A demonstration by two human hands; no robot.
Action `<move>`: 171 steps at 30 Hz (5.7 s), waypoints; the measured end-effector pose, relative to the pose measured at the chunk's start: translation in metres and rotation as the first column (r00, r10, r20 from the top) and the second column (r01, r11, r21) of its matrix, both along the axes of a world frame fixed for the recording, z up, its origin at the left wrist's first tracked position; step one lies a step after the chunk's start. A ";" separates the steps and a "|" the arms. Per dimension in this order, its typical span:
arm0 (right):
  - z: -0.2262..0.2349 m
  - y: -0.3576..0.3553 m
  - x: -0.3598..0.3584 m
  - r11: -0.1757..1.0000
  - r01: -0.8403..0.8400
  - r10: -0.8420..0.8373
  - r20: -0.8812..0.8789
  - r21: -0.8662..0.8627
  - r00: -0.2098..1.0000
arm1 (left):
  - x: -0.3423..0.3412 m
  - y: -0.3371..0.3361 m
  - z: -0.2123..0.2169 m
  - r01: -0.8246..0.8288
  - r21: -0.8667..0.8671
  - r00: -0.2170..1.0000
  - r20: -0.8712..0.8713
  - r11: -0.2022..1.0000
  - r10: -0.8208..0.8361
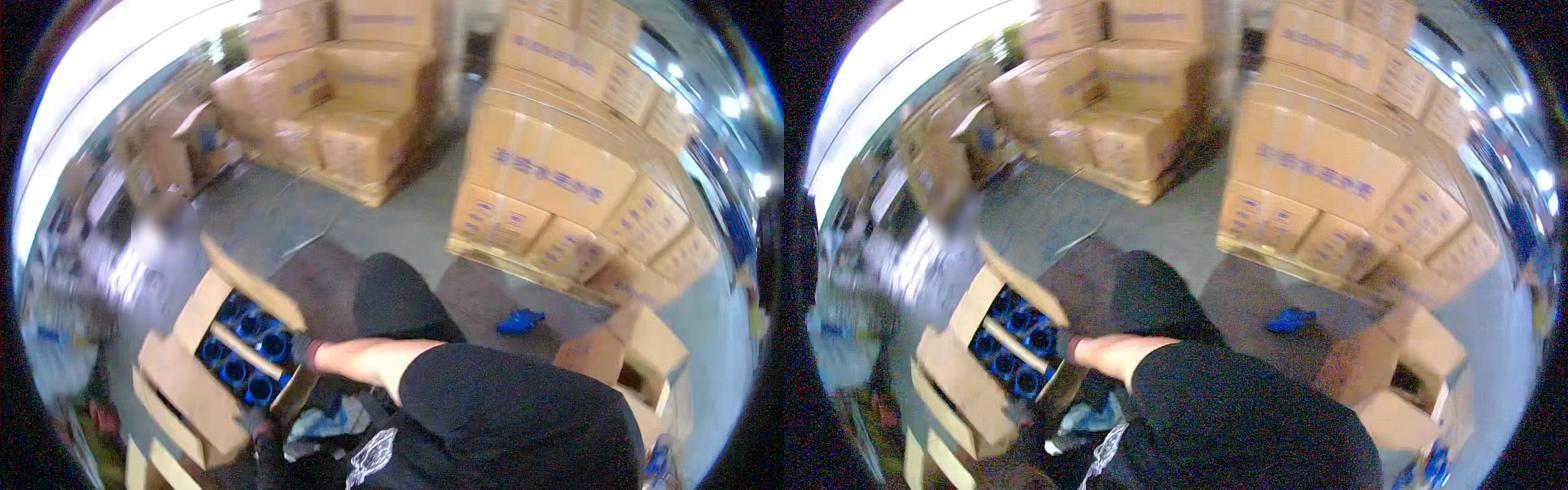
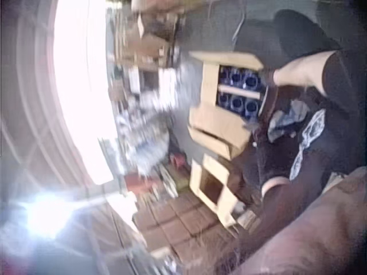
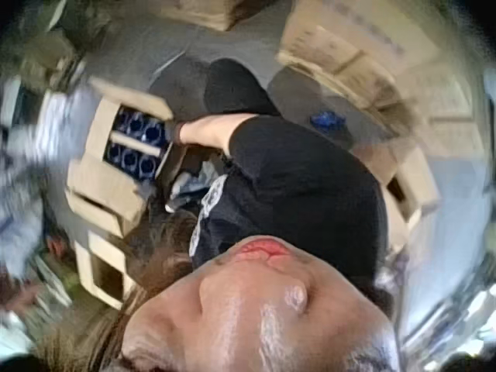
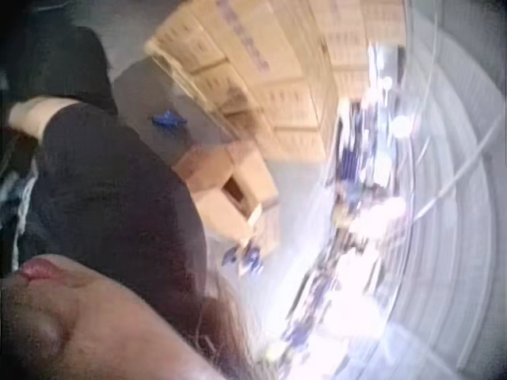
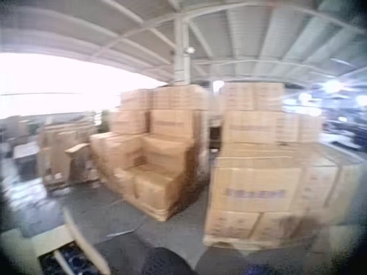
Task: Packing blue industrial or plumbing components into cardboard boxes with dividers.
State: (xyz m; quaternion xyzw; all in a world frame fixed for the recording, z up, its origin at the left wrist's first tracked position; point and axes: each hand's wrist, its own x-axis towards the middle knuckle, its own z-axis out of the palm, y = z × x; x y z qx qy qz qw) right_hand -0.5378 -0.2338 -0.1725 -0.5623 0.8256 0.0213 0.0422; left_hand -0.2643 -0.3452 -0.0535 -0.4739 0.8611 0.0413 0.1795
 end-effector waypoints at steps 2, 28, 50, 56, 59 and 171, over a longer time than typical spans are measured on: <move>0.066 -0.042 0.050 0.970 -0.220 0.195 -0.203 -0.109 0.960 | 0.079 -0.042 -0.034 0.113 -0.105 0.981 0.173 0.988 -0.093; 0.180 0.083 -0.018 0.910 -0.384 0.412 0.233 -0.156 0.881 | -0.025 0.083 0.072 0.453 0.153 0.876 0.107 0.878 -0.471; 0.234 0.053 -0.011 0.946 -0.242 0.142 0.397 0.215 0.907 | 0.005 0.100 0.101 -0.240 0.152 0.970 0.079 0.959 0.230; 0.202 0.061 0.034 0.920 -0.389 0.372 0.415 -0.048 0.830 | 0.013 0.097 0.121 -0.119 0.103 0.993 0.023 0.987 0.118; 0.199 0.049 0.034 0.905 -0.407 0.352 0.327 0.119 0.877 | 0.022 0.097 0.114 -0.142 0.090 0.976 -0.151 0.986 0.154; 0.306 0.196 0.057 0.931 0.317 0.255 0.941 -0.178 -0.222 | -0.059 0.222 0.165 0.436 0.892 0.242 -0.243 0.118 0.939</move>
